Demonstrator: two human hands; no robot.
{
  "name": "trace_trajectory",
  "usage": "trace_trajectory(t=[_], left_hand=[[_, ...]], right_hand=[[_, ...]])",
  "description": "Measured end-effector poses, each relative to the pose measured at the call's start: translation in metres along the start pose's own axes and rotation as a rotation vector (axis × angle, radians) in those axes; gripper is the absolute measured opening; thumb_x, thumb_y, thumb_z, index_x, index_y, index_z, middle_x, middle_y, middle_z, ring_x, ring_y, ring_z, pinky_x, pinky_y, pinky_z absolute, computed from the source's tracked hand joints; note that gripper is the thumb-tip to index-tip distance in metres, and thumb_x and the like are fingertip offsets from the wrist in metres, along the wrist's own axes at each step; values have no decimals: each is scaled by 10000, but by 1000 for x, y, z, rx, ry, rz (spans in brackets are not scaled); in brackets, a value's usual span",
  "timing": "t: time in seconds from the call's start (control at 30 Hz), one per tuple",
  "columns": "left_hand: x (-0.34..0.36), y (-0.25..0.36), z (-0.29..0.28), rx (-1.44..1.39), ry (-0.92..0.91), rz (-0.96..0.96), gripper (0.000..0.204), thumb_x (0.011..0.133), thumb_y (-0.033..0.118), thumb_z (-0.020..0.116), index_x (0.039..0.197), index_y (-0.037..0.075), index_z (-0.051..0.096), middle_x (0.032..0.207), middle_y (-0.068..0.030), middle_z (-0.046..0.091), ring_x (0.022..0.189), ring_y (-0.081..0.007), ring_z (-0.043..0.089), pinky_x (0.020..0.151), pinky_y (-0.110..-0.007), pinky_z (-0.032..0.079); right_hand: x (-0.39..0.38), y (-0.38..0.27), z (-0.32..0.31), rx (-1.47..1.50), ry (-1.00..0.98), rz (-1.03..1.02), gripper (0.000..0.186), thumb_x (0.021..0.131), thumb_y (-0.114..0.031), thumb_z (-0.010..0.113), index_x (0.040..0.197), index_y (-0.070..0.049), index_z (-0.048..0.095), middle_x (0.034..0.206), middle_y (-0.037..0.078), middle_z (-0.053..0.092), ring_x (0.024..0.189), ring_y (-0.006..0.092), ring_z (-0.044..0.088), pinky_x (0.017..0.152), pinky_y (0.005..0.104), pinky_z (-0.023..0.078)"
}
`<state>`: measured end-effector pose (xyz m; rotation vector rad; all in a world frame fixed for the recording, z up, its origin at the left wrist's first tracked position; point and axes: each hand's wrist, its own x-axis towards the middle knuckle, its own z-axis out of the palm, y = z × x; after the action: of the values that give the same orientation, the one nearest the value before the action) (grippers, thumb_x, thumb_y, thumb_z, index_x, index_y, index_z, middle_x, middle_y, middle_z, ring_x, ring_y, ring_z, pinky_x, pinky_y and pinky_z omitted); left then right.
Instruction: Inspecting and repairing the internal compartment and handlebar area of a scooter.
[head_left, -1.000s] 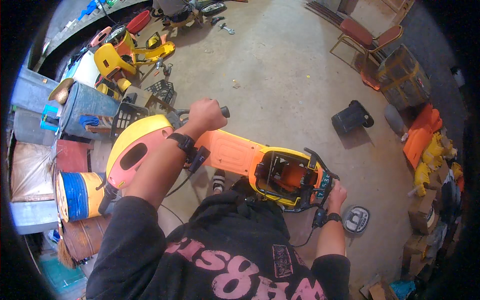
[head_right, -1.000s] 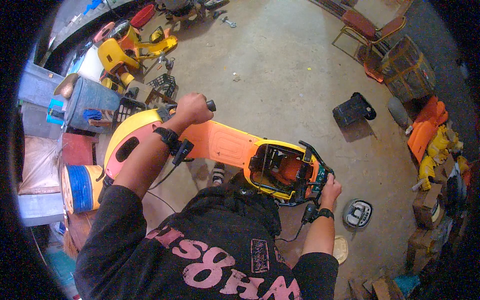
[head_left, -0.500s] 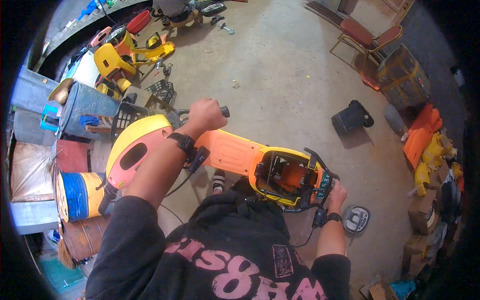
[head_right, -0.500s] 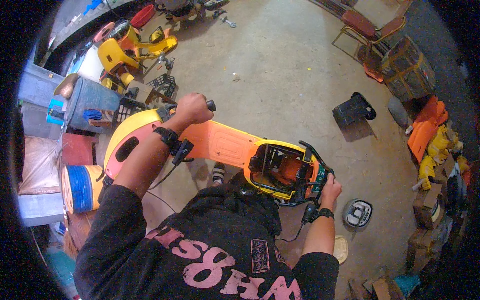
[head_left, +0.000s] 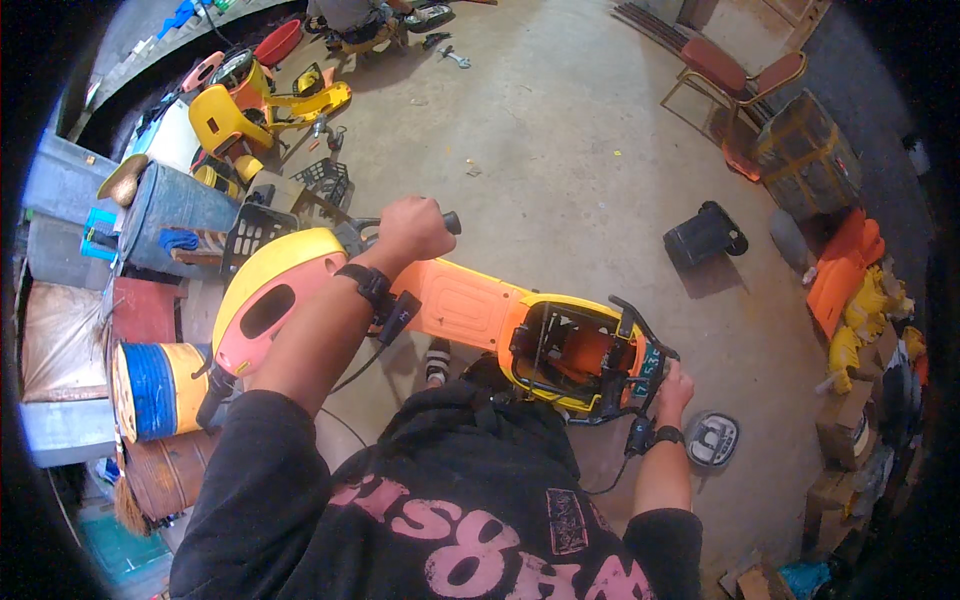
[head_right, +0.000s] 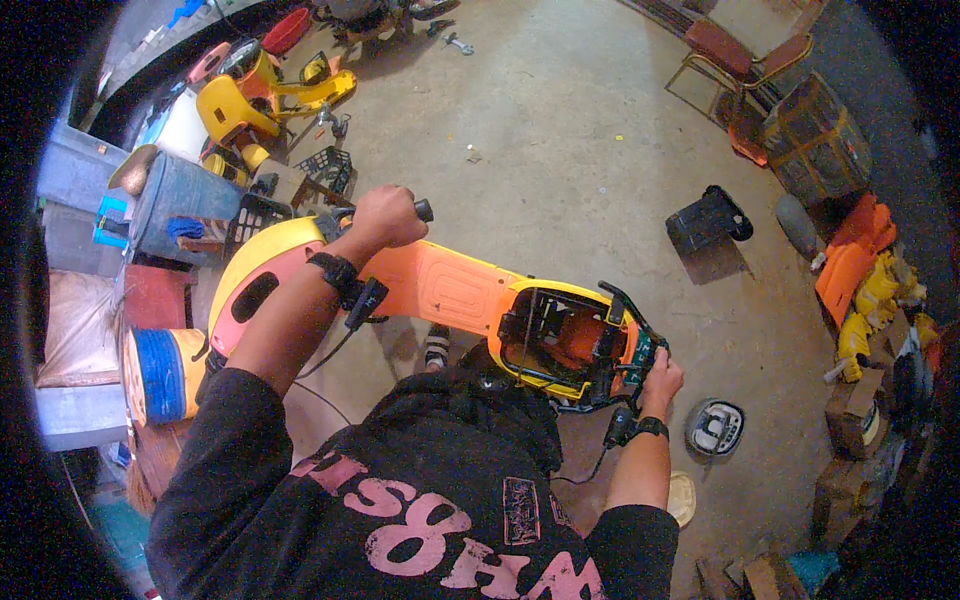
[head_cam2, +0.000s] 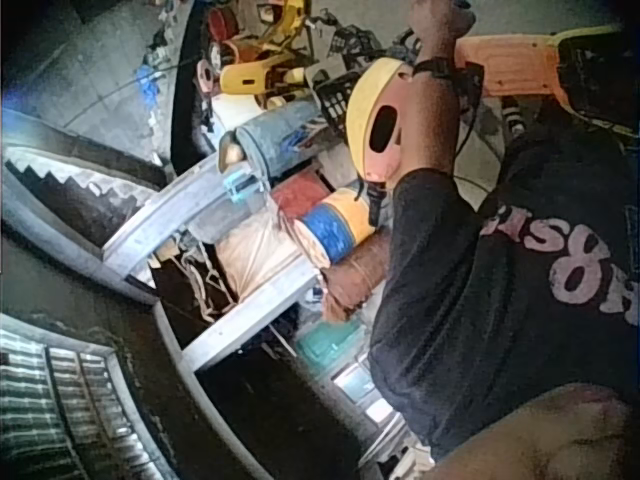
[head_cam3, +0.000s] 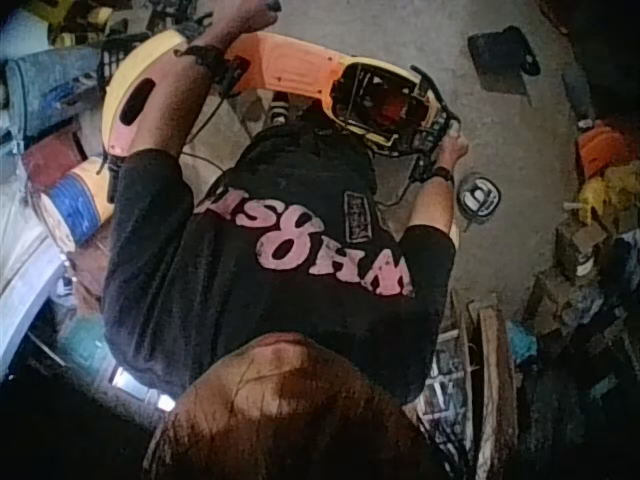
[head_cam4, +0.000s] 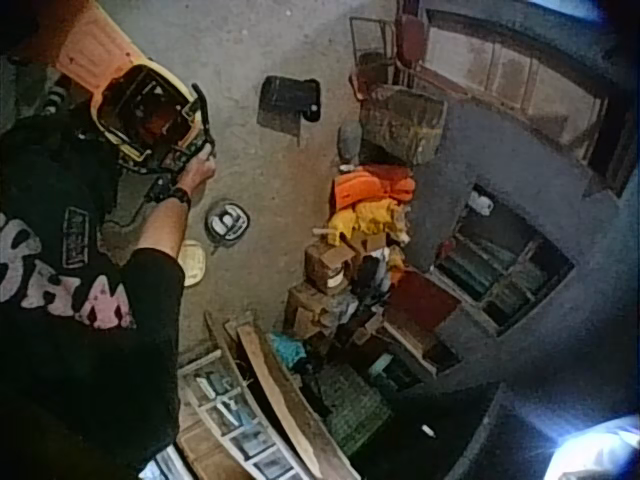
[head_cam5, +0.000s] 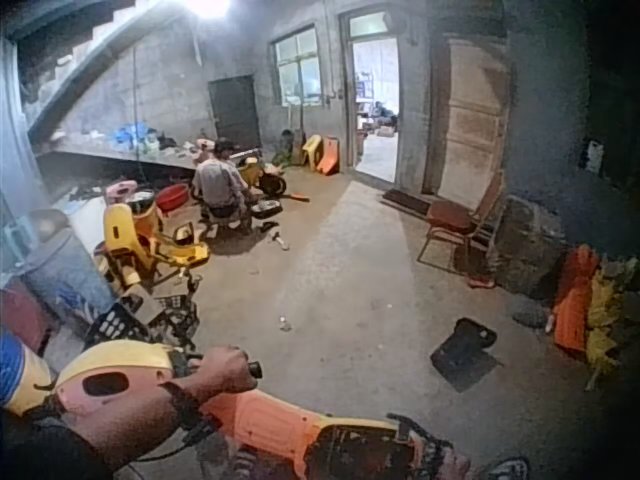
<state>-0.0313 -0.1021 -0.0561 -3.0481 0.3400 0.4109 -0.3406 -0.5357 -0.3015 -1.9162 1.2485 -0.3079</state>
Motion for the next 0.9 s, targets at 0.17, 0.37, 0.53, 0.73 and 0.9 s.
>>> trace_trajectory(t=[0.17,0.37,0.53,0.73,0.9], left_hand=[[0,3,-5,32,-67,-13,329,712,254,641,896,7,756,957,-206,729,911,-365,714,820,-423,578],[-2,4,-6,37,-57,-7,334,709,259,644,897,6,755,960,-207,728,919,-359,714,824,-418,577],[-2,2,-4,9,-7,3,322,677,264,676,820,-16,745,905,-250,716,863,-403,713,810,-458,580],[0,3,-8,-2,-34,-8,322,674,260,679,808,-27,738,880,-252,715,860,-409,712,811,-463,580],[0,4,-8,14,-49,-11,296,689,227,647,848,-2,747,895,-223,727,865,-383,719,793,-431,584]], right_hand=[[3,4,0,18,-16,0,512,910,-409,633,601,-4,590,551,60,554,465,167,529,455,346,420],[1,1,-1,13,-20,8,518,912,-407,630,598,4,597,551,62,557,467,167,529,456,349,422],[2,3,-1,-55,1,-61,546,918,-419,616,596,21,611,533,66,552,457,172,526,469,361,426],[6,11,3,-21,6,-51,542,923,-415,614,594,16,610,519,57,537,451,172,523,461,354,415],[6,14,2,-18,15,-44,535,923,-411,619,593,9,602,517,55,527,449,172,519,455,348,409]])
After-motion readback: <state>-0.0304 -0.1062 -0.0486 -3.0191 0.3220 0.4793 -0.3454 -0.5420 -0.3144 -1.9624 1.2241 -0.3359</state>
